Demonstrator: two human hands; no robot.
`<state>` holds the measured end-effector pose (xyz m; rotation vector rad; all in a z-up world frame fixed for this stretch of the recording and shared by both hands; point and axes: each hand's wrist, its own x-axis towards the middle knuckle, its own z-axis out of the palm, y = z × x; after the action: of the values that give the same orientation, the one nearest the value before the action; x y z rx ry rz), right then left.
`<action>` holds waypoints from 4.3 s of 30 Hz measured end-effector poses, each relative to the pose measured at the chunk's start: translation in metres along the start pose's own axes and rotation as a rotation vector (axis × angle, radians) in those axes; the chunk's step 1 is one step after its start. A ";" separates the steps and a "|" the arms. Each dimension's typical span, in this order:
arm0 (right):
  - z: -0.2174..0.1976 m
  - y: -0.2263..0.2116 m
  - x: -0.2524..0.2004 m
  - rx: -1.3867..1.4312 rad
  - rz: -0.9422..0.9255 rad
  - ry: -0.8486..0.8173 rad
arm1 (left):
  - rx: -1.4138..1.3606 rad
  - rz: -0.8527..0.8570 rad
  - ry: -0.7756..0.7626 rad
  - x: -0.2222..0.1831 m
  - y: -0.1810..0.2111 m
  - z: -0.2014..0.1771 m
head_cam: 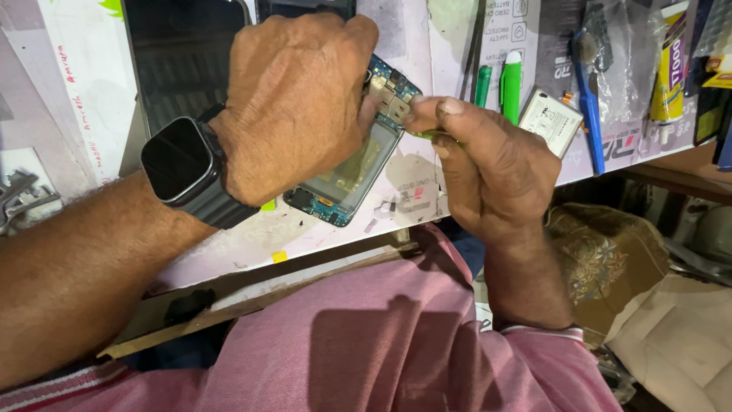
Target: The person manipulates the internal circuits and components of a mobile phone by hand and with a screwdriver, eventually applying adhesive from a tube to a small part.
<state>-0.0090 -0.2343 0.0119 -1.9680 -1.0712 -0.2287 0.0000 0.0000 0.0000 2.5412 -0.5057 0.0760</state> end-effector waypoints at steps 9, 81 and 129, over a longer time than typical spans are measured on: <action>-0.005 0.001 0.002 -0.037 -0.002 -0.007 | 0.022 0.002 0.021 0.000 0.000 0.001; -0.017 0.002 0.019 0.105 0.024 -0.256 | 0.018 0.009 0.007 0.000 0.000 0.002; -0.010 -0.008 -0.007 -0.039 0.060 -0.089 | -0.042 -0.060 -0.081 0.006 0.012 -0.015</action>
<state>-0.0167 -0.2441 0.0192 -2.0588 -1.0695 -0.1310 0.0014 -0.0037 0.0195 2.5245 -0.4574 -0.0590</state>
